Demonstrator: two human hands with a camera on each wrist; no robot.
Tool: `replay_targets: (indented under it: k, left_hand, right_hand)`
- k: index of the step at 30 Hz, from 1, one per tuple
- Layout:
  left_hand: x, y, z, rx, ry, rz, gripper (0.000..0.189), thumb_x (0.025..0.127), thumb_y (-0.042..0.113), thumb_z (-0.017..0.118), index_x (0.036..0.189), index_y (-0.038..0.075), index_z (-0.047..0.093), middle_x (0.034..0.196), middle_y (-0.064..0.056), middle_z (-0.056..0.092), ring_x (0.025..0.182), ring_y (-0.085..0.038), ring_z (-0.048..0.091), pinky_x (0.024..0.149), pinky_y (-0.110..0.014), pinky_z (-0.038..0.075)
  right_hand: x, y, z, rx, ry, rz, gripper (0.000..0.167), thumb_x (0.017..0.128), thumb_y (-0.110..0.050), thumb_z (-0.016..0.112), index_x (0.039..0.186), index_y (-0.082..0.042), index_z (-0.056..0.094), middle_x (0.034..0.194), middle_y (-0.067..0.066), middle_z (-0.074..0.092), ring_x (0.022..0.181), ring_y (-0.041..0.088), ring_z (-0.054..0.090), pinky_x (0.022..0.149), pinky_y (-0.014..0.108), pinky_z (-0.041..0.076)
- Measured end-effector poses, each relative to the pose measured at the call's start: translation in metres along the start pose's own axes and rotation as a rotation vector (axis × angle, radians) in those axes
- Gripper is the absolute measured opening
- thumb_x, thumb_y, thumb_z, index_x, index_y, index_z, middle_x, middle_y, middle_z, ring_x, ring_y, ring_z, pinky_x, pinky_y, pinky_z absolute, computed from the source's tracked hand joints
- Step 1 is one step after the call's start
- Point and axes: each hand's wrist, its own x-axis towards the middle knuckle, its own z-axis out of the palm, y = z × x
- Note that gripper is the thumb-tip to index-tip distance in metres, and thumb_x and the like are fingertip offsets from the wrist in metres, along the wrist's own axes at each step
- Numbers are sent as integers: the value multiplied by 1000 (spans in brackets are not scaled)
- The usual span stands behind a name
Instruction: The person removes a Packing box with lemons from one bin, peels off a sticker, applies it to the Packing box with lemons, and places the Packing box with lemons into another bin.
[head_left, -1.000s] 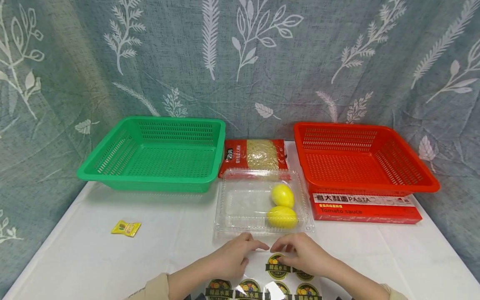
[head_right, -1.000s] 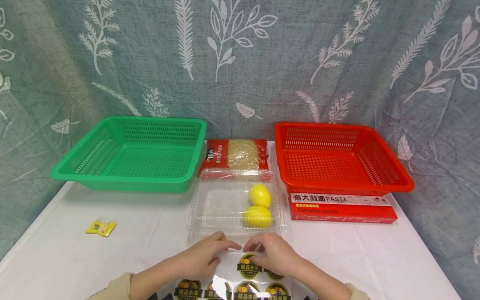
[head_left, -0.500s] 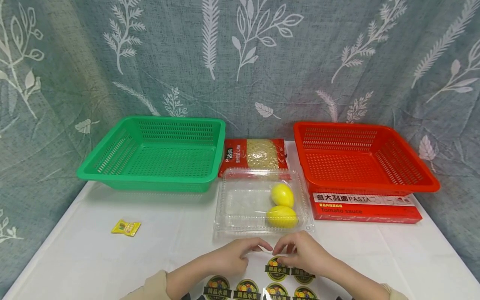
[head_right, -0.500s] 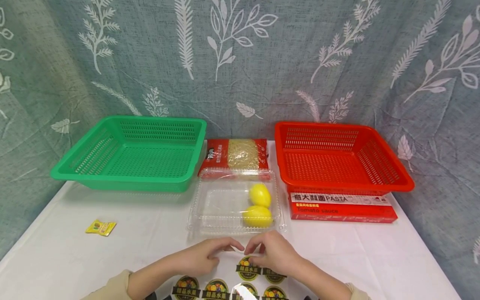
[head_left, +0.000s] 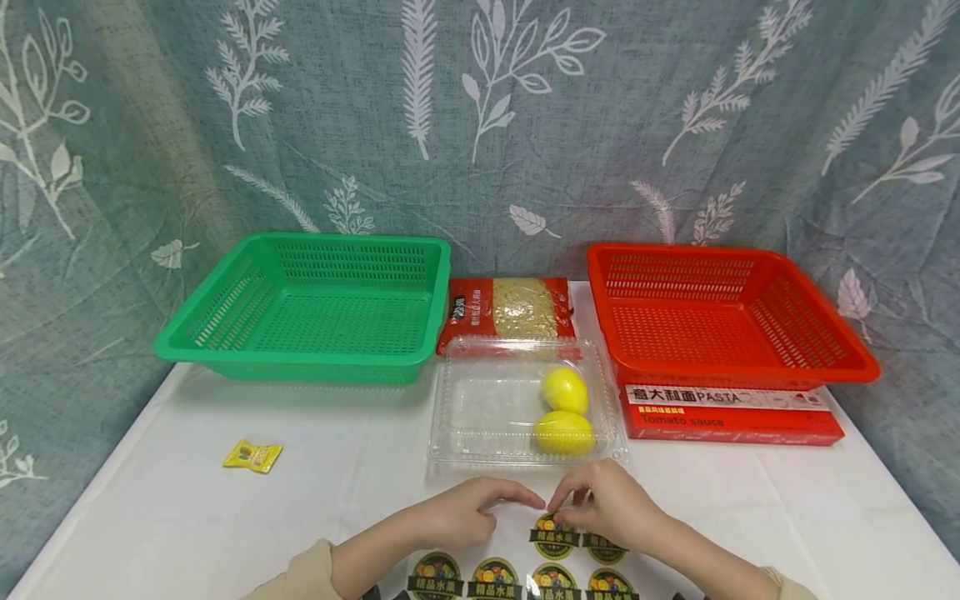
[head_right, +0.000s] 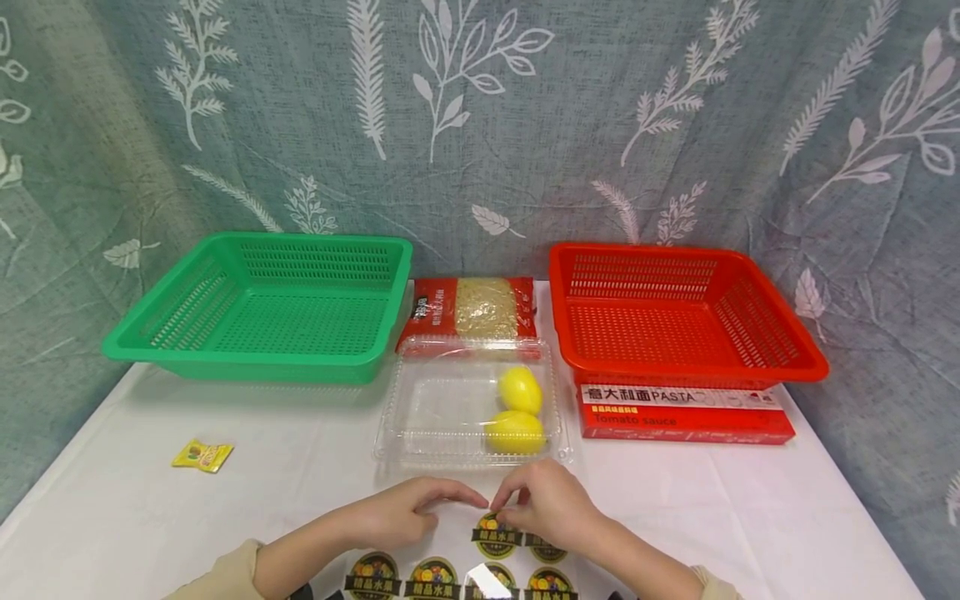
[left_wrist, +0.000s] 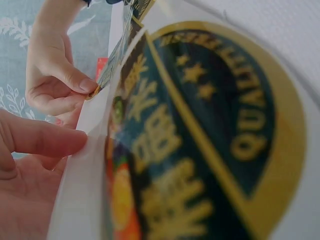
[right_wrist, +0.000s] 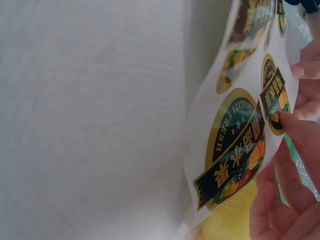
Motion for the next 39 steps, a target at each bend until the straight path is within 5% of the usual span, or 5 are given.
replay_targets:
  k: [12,21,29,35,39]
  left_hand:
    - [2,-2,0,65,26,20,62,71,-20,35,116,15,60,117,4,59,115,-14,48,96,-30,38]
    - [3,-6,1,215,91,108,64,67,-23,37,112,16,61,114,5,60,109,-13,52,90,-27,43]
    - [1,-6,1,318,140,65,62,66,-21,42,111,17,61,116,1,60,109,-15,52,87,-30,45]
    - [1,-6,5,377,180,12,65,64,-21,44,111,21,61,116,2,60,89,-8,50,65,-21,43]
    - [1,-6,8,474,211,0,65,65,-18,46,111,24,61,115,3,60,98,-15,53,71,-32,45]
  right_hand:
    - [-1,0,1,-2,42,-44,14,71,-6,75,70,-19,71,68,-17,63,62,-2,50,57,18,46]
    - [-2,3,2,51,45,-99,17,74,-1,70,73,-17,69,72,-15,63,66,-1,52,58,19,48]
    - [-7,7,-9,68,33,-13,5,79,-11,71,78,-16,70,79,-14,65,79,4,59,69,28,52]
    - [-11,9,-15,112,60,1,8,79,-9,70,77,-16,68,77,-11,65,74,5,61,67,25,52]
    - [-13,9,-16,142,66,19,7,79,-9,70,78,-15,66,75,-9,64,70,4,60,64,23,52]
